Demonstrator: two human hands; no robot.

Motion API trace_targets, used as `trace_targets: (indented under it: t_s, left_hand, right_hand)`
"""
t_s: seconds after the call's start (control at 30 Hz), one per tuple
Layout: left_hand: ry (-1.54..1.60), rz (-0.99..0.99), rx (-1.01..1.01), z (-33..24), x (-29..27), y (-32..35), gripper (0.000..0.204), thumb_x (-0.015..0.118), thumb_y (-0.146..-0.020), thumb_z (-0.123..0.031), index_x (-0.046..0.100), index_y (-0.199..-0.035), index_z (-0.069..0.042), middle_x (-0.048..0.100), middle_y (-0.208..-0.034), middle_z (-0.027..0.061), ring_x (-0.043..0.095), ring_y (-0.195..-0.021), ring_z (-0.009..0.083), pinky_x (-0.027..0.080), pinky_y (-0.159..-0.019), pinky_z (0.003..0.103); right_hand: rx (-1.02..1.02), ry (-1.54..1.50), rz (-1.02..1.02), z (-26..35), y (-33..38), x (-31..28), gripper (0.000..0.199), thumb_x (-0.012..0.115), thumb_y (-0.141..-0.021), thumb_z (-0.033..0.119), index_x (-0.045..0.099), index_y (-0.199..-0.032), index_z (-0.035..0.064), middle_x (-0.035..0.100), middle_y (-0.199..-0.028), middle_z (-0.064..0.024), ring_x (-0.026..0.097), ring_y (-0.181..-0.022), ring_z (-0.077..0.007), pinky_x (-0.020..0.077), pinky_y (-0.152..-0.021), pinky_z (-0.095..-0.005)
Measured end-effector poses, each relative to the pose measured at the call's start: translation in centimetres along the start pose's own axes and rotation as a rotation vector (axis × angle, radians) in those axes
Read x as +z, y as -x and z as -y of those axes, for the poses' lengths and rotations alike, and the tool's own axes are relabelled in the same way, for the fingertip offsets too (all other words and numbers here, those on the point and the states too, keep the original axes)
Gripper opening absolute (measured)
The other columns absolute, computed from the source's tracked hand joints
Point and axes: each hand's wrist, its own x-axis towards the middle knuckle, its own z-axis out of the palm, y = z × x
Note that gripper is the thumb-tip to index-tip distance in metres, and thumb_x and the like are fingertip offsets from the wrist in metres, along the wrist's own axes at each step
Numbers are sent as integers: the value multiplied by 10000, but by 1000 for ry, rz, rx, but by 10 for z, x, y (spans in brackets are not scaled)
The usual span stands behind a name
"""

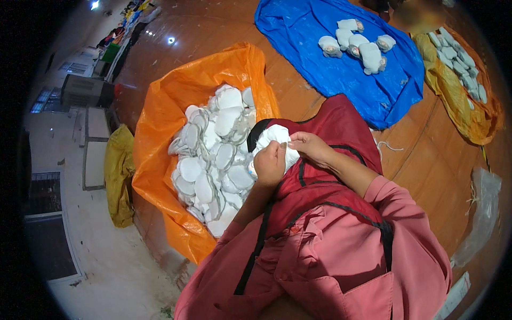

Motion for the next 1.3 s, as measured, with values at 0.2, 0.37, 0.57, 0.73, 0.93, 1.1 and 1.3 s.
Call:
trace_targets:
  t_s: [0.2,0.37,0.57,0.73,0.93,1.1,1.3]
  left_hand:
    - [133,30,10,6,-4,0,333,592,-940,-311,517,-747,-49,568,-624,158,583,-602,385,424,-545,487]
    - [27,-52,51,7,-2,1,325,592,-938,-309,521,-750,-53,575,-624,164,585,-590,385,425,-534,488]
    - [-145,2,-111,21,1,-3,298,588,-930,-309,553,-762,-65,629,-684,174,612,-620,392,445,-545,505]
    - [-103,111,310,11,-5,9,258,639,-878,-292,562,-740,-88,601,-723,118,605,-688,332,472,-628,447]
    - [65,261,600,-1,-21,25,203,736,-769,-233,603,-693,-101,557,-681,68,584,-666,292,464,-620,404]
    - [159,141,363,-13,-46,32,192,728,-803,-193,605,-702,-87,596,-674,72,610,-638,241,477,-594,369]
    - [1106,-124,-882,-6,-56,46,392,606,-966,-347,521,-1182,-32,618,-1062,110,619,-988,191,502,-813,323]
  right_hand:
    - [-75,8,22,8,1,15,170,638,-928,116,582,-1064,31,610,-923,7,576,-855,-85,471,-771,-229]
    - [-64,217,56,11,-2,9,187,690,-903,173,540,-972,84,485,-830,59,443,-741,-43,368,-643,-202]
    - [43,535,125,17,8,-23,206,694,-905,195,515,-914,94,467,-835,51,441,-735,-49,393,-638,-210]
    - [108,287,21,7,16,-37,230,649,-930,180,562,-1093,44,549,-920,12,535,-830,-83,473,-737,-224]
    - [31,448,29,34,2,-3,562,701,-890,205,453,-1356,12,565,-1241,-85,534,-1148,-158,442,-991,-310]
    - [-34,231,-74,19,-8,17,482,721,-829,46,530,-1268,-3,644,-1125,-78,620,-988,-170,504,-894,-307]
    - [-323,-197,53,14,3,47,585,670,-869,27,416,-1396,20,542,-1350,-93,526,-1243,-206,415,-1066,-360]
